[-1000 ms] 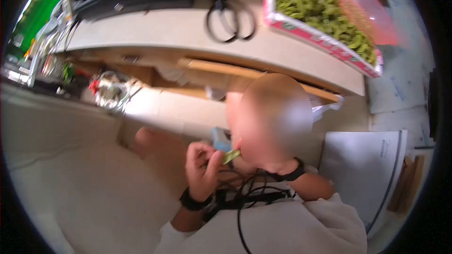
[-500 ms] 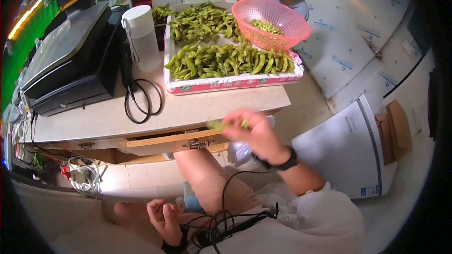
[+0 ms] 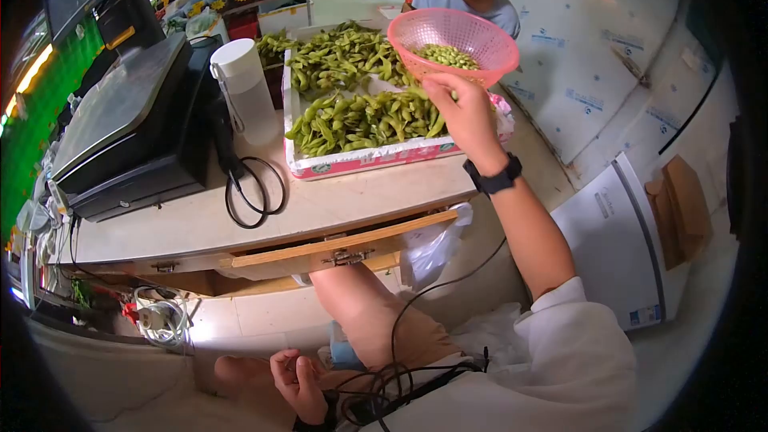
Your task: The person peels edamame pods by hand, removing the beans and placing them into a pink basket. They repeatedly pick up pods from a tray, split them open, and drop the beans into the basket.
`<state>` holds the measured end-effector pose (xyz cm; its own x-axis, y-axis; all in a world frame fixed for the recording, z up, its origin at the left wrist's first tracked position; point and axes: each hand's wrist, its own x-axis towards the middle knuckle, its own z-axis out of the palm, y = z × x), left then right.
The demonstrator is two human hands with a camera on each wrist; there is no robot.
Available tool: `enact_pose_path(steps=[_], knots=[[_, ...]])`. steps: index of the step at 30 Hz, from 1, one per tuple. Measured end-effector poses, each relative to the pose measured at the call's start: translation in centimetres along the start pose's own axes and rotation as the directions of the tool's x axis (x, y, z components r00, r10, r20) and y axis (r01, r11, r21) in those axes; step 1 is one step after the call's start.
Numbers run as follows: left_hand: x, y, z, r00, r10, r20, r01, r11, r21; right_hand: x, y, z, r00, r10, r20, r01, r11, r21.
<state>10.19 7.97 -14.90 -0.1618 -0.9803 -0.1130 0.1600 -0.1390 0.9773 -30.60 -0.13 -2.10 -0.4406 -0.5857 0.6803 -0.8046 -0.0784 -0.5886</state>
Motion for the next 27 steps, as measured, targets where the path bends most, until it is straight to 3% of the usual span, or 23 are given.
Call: enact_pose_path(steps=[1, 2, 3, 5, 6, 7, 8, 10, 11, 13, 14, 15, 17, 18, 19, 21, 23, 24, 25, 27], knots=[[0.0, -0.1, -0.1, 1.0, -0.003, -0.007, 0.003, 1.0, -0.002, -0.5, -1.4, -0.2, 1.0, -0.008, -0.02, 0.011, 0.989, 0.151], [0.0, -0.1, -0.3, 0.999, -0.021, 0.024, 0.021, 1.0, 0.012, -2.0, -3.3, -0.8, 0.985, 0.105, 0.137, -0.137, 0.958, 0.252], [0.0, -0.2, -0.4, 0.998, -0.04, 0.055, 0.038, 0.999, 0.026, -3.6, -4.7, -0.4, 0.973, 0.064, 0.221, -0.146, 0.913, 0.38], [0.0, -0.1, -0.2, 0.994, -0.042, 0.103, 0.04, 0.999, 0.02, -7.8, -7.1, 0.2, 0.875, 0.012, 0.484, -0.256, 0.86, 0.441], [0.1, 0.0, 0.0, 0.987, -0.038, 0.156, 0.037, 0.999, 0.014, -9.8, -9.2, 0.3, 0.721, 0.063, 0.69, -0.443, 0.808, 0.389], [0.1, 0.2, 0.2, 0.988, -0.041, 0.149, 0.039, 0.999, 0.016, -13.1, -9.8, 1.9, 0.697, -0.015, 0.717, -0.478, 0.735, 0.48], [0.0, 0.5, 0.3, 0.974, -0.108, 0.198, 0.121, 0.991, -0.055, -14.7, -10.9, 2.5, 0.616, -0.157, 0.772, -0.438, 0.746, 0.502], [-0.2, 0.7, 0.5, 0.958, -0.17, 0.231, 0.201, 0.972, -0.119, -17.2, -13.1, 3.3, 0.272, -0.138, 0.952, -0.508, 0.82, 0.264], [-0.3, 0.6, 0.7, 0.957, -0.16, 0.242, 0.188, 0.978, -0.095, -19.1, -13.6, 4.3, 0.265, -0.153, 0.952, -0.512, 0.815, 0.273], [-0.3, 0.1, 1.0, 0.962, -0.158, 0.223, 0.177, 0.982, -0.065, -22.2, -14.0, 6.2, 0.368, -0.262, 0.892, -0.264, 0.891, 0.37], [-0.3, -0.5, 1.1, 0.973, -0.112, 0.202, 0.127, 0.99, -0.062, -23.0, -14.4, 6.5, 0.453, -0.279, 0.847, -0.237, 0.878, 0.417], [-0.3, -1.1, 0.6, 0.983, -0.073, 0.171, 0.084, 0.995, -0.053, -23.6, -14.8, 6.6, 0.424, -0.305, 0.853, -0.261, 0.86, 0.438], [-0.3, -2.6, -1.1, 0.953, -0.165, 0.253, 0.154, 0.986, 0.066, -24.1, -15.2, 7.0, 0.446, -0.235, 0.864, -0.204, 0.913, 0.354], [-0.2, -2.0, -0.9, 0.957, -0.133, 0.256, 0.123, 0.991, 0.053, -24.3, -15.2, 7.1, 0.453, -0.252, 0.855, -0.167, 0.918, 0.359], [-0.4, 0.3, -0.1, 0.921, -0.236, 0.309, 0.271, 0.96, -0.074, -24.4, -15.3, 7.1, 0.425, -0.255, 0.869, -0.157, 0.924, 0.348], [-0.5, 0.1, -0.2, 0.922, -0.198, 0.334, 0.279, 0.936, -0.216, -24.3, -15.3, 7.4, 0.535, -0.301, 0.79, -0.193, 0.866, 0.461], [-0.2, -0.4, -0.4, 0.932, -0.194, 0.306, 0.269, 0.936, -0.228, -23.6, -15.2, 6.8, 0.379, -0.106, 0.919, -0.575, 0.752, 0.323], [-0.4, -0.3, -0.7, 0.905, -0.319, 0.283, 0.405, 0.85, -0.338, -23.5, -15.1, 6.7, 0.332, -0.053, 0.942, -0.76, 0.576, 0.3], [-0.5, -0.3, -1.2, 0.906, -0.327, 0.269, 0.407, 0.848, -0.34, -23.0, -15.0, 6.5, 0.257, 0.031, 0.966, -0.881, 0.418, 0.221], [-0.2, -0.4, -1.7, 0.922, -0.179, 0.344, 0.251, 0.952, -0.176, -23.1, -14.3, 6.7, 0.308, 0.126, 0.943, -0.905, 0.345, 0.25]])
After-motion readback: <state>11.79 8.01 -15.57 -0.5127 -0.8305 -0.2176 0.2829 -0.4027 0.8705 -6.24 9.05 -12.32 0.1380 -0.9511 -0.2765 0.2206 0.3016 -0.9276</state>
